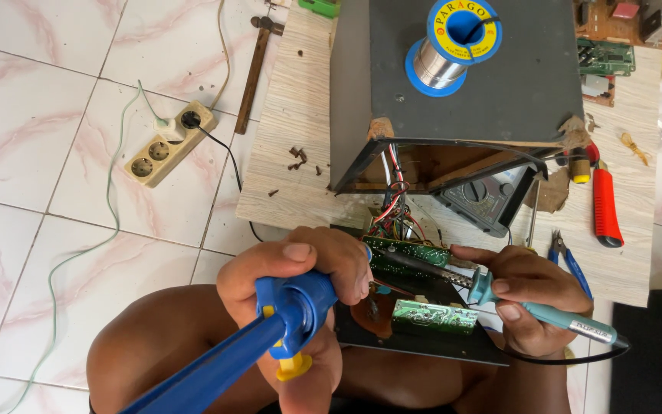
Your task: The person sits on the floor and uses a soldering iron and solder wire to attach components to a green circuit board. They also use a brush to clean the board and a hot air gun to assist with the soldering process.
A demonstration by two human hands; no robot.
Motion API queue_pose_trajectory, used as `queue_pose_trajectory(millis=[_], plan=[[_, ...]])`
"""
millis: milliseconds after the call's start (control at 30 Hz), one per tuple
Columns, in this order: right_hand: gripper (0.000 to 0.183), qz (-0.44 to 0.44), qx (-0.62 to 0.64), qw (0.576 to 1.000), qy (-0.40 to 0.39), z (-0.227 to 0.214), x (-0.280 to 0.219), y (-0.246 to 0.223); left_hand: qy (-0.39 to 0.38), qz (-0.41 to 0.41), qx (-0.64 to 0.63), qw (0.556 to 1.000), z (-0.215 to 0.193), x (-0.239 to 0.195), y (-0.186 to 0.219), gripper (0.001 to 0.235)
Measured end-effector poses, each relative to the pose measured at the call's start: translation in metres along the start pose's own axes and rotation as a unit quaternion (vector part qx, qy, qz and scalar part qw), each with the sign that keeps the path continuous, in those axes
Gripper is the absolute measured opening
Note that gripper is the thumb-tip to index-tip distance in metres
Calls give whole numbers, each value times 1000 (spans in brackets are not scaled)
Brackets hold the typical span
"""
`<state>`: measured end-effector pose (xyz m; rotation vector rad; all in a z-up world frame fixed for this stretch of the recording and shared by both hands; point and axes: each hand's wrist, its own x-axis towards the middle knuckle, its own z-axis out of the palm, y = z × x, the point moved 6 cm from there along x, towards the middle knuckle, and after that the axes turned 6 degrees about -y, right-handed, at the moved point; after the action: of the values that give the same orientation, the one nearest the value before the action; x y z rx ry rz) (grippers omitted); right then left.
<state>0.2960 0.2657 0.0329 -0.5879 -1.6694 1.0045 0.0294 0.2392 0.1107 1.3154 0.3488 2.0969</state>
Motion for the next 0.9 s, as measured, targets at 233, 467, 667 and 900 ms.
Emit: queue_pose_trajectory(millis=[233,467,667,900], plan=[[13,-2,-10,1000,-2,1,2,-2,6,2,-4,1000,-1,-2,-1,63],[13,-26,-34,999,-24,-2,1,0,1,6,4,1000,0,-2,-2,63],[15,-36,-43,998,-27,-2,1,-1,-7,4,16,1000,1,-3,-3,63],[17,-36,-36,998,-31,-4,0,1,-24,15,-17,999,2,1,-4,61]])
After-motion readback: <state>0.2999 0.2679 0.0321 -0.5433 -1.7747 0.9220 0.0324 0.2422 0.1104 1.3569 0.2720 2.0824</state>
